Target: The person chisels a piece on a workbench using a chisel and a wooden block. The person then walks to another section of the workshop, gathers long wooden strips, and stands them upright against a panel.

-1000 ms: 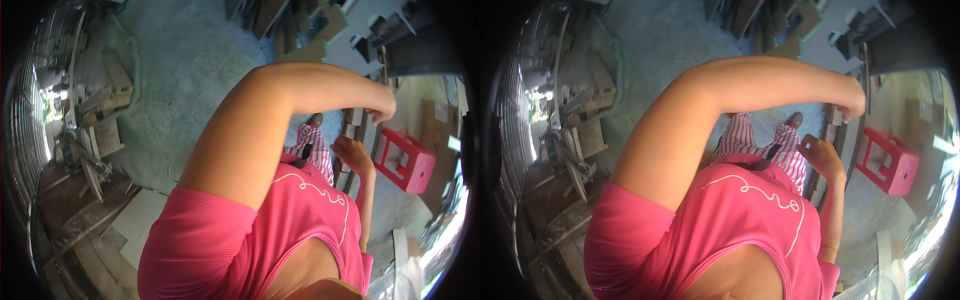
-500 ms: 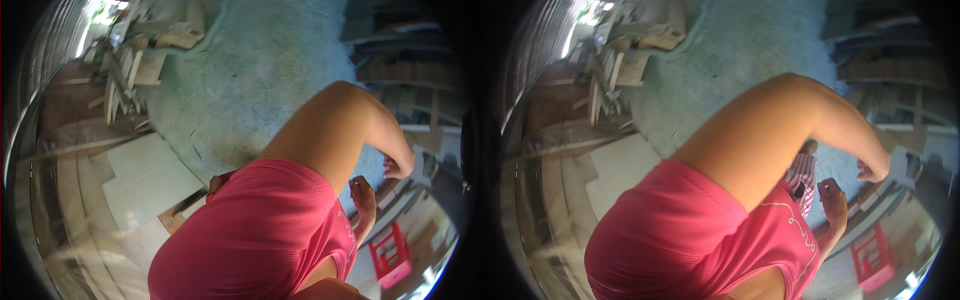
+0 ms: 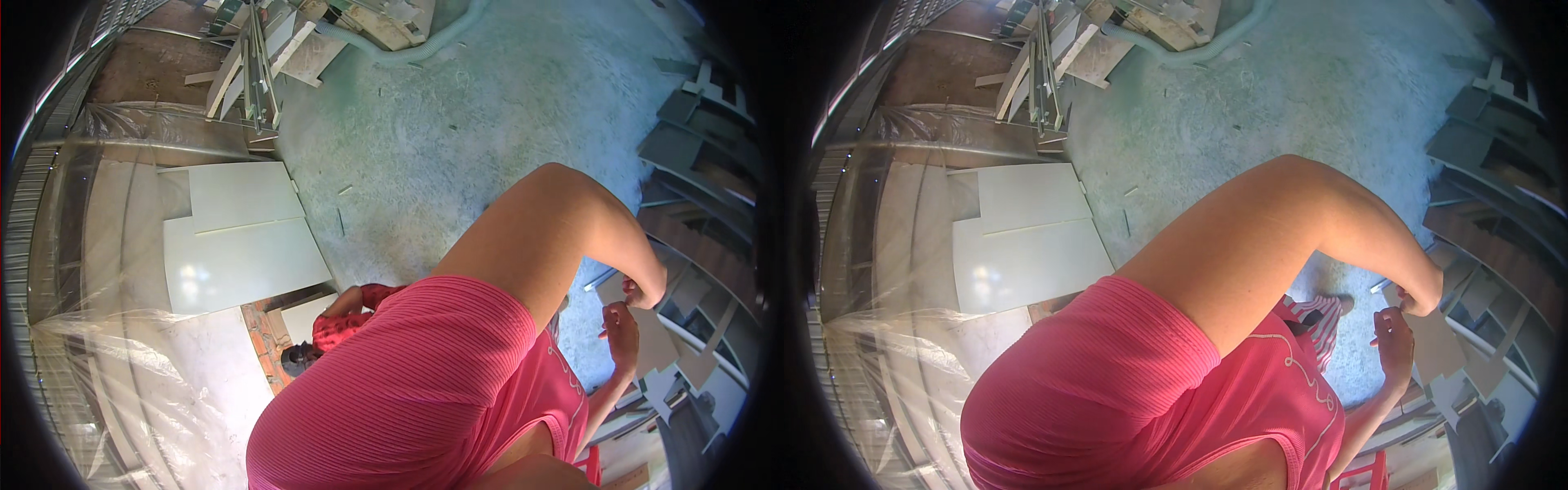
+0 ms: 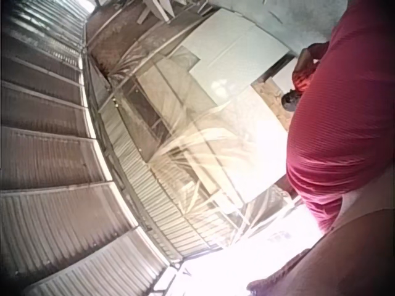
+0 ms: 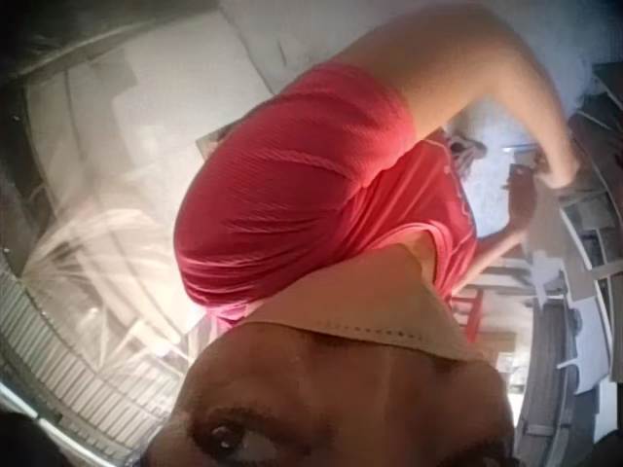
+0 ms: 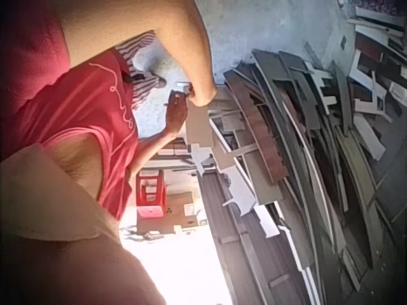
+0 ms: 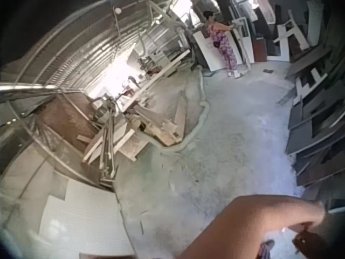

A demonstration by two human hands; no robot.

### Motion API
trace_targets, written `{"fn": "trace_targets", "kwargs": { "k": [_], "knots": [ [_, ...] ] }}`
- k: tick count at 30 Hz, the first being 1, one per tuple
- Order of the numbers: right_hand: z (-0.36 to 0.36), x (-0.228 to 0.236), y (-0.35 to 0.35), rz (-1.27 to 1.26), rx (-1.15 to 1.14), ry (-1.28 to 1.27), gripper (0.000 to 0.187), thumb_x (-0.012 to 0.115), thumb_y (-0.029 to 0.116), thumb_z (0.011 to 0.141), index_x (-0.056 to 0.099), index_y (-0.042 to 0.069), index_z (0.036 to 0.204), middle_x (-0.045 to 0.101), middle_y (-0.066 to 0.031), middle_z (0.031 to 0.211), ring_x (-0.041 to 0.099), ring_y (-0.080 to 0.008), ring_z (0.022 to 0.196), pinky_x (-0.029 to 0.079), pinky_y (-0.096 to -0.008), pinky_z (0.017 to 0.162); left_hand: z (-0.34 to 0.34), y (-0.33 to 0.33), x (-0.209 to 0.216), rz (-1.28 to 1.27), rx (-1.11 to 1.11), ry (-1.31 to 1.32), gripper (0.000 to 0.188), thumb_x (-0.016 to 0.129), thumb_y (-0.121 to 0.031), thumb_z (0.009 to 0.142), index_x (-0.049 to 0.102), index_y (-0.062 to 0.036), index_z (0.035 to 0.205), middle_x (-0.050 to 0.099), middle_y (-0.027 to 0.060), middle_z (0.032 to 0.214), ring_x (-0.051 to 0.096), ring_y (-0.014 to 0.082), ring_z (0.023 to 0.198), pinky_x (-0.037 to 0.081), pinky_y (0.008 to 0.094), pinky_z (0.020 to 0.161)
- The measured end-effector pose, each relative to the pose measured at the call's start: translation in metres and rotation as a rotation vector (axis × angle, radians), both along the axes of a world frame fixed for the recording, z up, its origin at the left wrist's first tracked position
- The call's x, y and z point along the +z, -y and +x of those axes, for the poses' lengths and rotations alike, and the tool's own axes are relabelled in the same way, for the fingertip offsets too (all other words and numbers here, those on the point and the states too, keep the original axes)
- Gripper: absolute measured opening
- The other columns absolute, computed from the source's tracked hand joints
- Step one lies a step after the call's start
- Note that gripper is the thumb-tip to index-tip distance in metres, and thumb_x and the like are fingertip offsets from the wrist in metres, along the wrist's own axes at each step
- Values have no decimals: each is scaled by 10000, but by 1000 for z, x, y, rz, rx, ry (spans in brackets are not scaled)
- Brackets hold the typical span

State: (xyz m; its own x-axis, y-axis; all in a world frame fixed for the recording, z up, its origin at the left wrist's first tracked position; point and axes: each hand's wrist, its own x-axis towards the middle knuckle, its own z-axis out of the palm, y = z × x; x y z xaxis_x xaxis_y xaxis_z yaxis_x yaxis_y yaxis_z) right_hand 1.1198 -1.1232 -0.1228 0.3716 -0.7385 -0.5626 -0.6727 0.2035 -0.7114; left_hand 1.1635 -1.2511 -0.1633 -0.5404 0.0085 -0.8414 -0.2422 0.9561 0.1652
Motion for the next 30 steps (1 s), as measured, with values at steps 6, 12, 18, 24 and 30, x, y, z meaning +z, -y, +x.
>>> {"fn": "trace_targets", "kwargs": {
  "k": [6, 12, 18, 24, 30],
  "knots": [
    [170, -32, 23, 132, 13, 231, 155, 553, 188, 907, 558, 42, 957, 628, -113, 729, 647, -195, 555, 492, -322, 484, 161, 32, -19, 220, 168, -34, 326, 569, -392, 853, 700, -95, 870, 686, 60, 888, 618, 232, 870, 479, 435, 764],
    [387, -3, 64, 103, 434, 120, 197, 590, 217, 879, 574, 27, 932, 667, -158, 767, 659, -234, 553, 497, -344, 542, 435, 80, -77, 123, 664, 218, 341, 577, -437, 848, 712, -124, 833, 699, 20, 836, 634, 215, 828, 488, 425, 768],
    [505, -5, 100, -7, 636, 96, 235, 597, 265, 881, 596, 34, 926, 670, -153, 746, 668, -263, 610, 504, -365, 592, 614, 62, 6, 80, 879, 52, 340, 596, -410, 852, 660, -77, 829, 656, 40, 785, 616, 204, 746, 493, 386, 716],
    [605, -17, 155, 98, 793, -176, 321, 546, 365, 864, 618, 62, 942, 667, -154, 734, 668, -303, 646, 515, -391, 645, 726, 57, -11, 120, 1159, -156, 338, 634, -369, 792, 711, -62, 911, 695, 76, 881, 652, 247, 782, 515, 381, 715],
    [744, -27, 221, 25, 1008, -145, 322, 553, 339, 841, 638, 51, 958, 669, -167, 761, 666, -318, 733, 504, -412, 705, 858, 62, -17, 71, 1151, -281, 328, 618, -314, 772, 707, -13, 870, 682, 178, 849, 655, 327, 807, 516, 435, 712]
  ]
}}
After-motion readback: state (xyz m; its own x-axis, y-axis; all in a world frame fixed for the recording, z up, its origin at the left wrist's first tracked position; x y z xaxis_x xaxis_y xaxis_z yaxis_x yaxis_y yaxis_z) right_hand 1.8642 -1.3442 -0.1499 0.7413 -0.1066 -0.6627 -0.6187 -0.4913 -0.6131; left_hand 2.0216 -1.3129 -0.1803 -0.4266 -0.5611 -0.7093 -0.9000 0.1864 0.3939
